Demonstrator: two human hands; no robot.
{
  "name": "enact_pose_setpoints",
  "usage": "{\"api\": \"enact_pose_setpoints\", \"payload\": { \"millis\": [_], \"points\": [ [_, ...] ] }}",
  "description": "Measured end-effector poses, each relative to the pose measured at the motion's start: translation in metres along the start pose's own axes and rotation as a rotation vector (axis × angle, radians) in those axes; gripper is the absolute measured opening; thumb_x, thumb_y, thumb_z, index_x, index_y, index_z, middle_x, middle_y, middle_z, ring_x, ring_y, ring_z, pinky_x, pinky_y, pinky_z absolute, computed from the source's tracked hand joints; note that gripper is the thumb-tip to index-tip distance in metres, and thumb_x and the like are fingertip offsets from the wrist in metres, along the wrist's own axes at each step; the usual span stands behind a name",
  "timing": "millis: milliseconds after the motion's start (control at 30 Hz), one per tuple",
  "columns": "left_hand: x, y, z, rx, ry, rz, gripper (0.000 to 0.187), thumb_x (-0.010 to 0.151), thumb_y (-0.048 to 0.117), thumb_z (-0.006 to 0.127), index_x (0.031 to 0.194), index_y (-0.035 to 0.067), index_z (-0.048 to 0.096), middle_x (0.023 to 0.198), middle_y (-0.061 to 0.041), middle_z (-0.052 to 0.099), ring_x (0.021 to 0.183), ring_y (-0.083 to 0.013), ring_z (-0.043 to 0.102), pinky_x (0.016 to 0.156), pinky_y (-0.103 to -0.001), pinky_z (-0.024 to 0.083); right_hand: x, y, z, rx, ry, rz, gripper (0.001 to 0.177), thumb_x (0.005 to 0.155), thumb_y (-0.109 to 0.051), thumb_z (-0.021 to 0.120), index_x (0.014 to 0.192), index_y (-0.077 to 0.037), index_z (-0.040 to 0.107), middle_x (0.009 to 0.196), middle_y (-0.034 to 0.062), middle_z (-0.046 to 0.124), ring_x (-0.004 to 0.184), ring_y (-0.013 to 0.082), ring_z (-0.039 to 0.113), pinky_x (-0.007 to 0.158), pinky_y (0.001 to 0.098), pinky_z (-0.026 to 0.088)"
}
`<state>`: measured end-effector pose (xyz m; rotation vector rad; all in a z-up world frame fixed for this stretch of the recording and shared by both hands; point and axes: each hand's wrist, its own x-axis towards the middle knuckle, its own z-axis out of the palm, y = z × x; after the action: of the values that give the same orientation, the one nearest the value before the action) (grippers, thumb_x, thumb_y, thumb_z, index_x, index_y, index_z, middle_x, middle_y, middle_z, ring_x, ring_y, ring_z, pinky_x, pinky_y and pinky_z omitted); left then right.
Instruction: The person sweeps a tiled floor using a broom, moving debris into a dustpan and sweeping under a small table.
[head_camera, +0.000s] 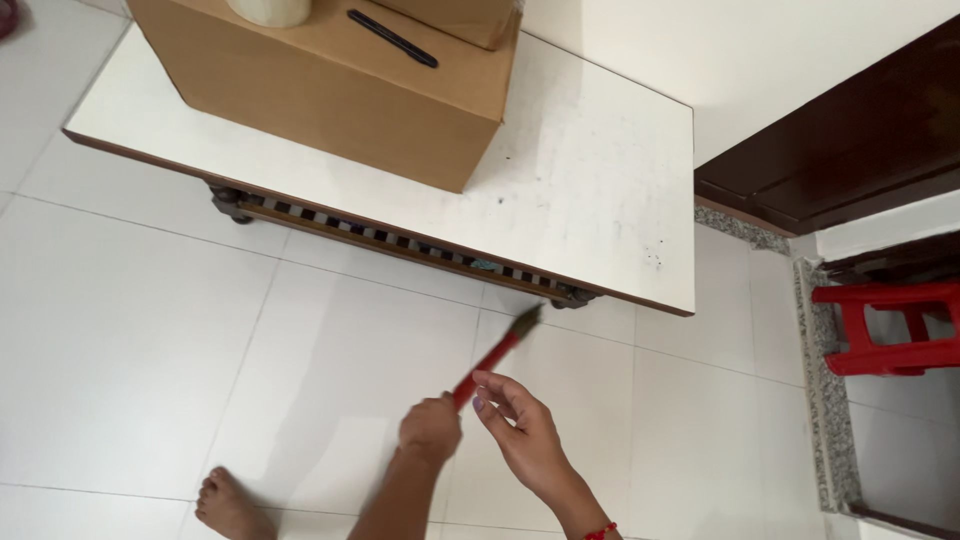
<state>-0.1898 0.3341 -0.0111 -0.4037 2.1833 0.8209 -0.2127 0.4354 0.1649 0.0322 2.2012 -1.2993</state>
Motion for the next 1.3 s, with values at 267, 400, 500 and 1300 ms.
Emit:
{"api": "enact_pose_setpoints", "payload": {
  "millis": [267,400,500,1300],
  "points": [
    [-0.002,-0.103,-0.025,-0.314,0.309,-0.524,0.035,0.099,0.036,0.053,0.126,0.022,0.069,0.121,-0.015,0.073,0.113,-0.038,0.069,0.096,-0.049,0.057,0.013,-0.005,-0.019,-0.001,-0.089,-0.022,0.042,0.098,-0.026,0.061,0.136,-0.009,0.061,0.136,0.0066,0.068,0.13,0.0202,0.062,0.107,0.035,0.052],
    [-0.012,-0.146,-0.044,-0.424,0.458,-0.603,0.039,0.101,0.038,0.054,0.125,0.01,0.066,0.11,-0.021,0.076,0.102,-0.0398,0.075,0.088,-0.05,0.06,0.02,-0.017,-0.016,0.012,-0.143,-0.089,0.041,0.099,-0.026,0.061,0.136,-0.008,0.061,0.139,0.0065,0.066,0.131,0.0203,0.061,0.108,0.0353,0.053],
    [-0.014,-0.152,-0.035,-0.389,0.569,-0.554,0.04,0.1,0.036,0.054,0.123,0.005,0.063,0.103,-0.024,0.077,0.095,-0.0412,0.076,0.085,-0.05,0.061,0.027,-0.028,-0.002,0.006,-0.195,-0.089,0.041,0.098,-0.026,0.061,0.135,-0.008,0.061,0.139,0.0053,0.066,0.13,0.0199,0.062,0.108,0.035,0.052],
    [-0.122,-0.257,-0.109,-0.536,0.479,-0.833,0.042,0.104,0.04,0.053,0.137,0.014,0.058,0.111,-0.018,0.075,0.103,-0.0342,0.075,0.086,-0.047,0.063,0.044,-0.122,0.143,-0.143,-0.503,-0.25,0.041,0.098,-0.027,0.061,0.135,-0.008,0.061,0.139,0.0042,0.067,0.128,0.0184,0.063,0.11,0.0359,0.049]
  ]
}}
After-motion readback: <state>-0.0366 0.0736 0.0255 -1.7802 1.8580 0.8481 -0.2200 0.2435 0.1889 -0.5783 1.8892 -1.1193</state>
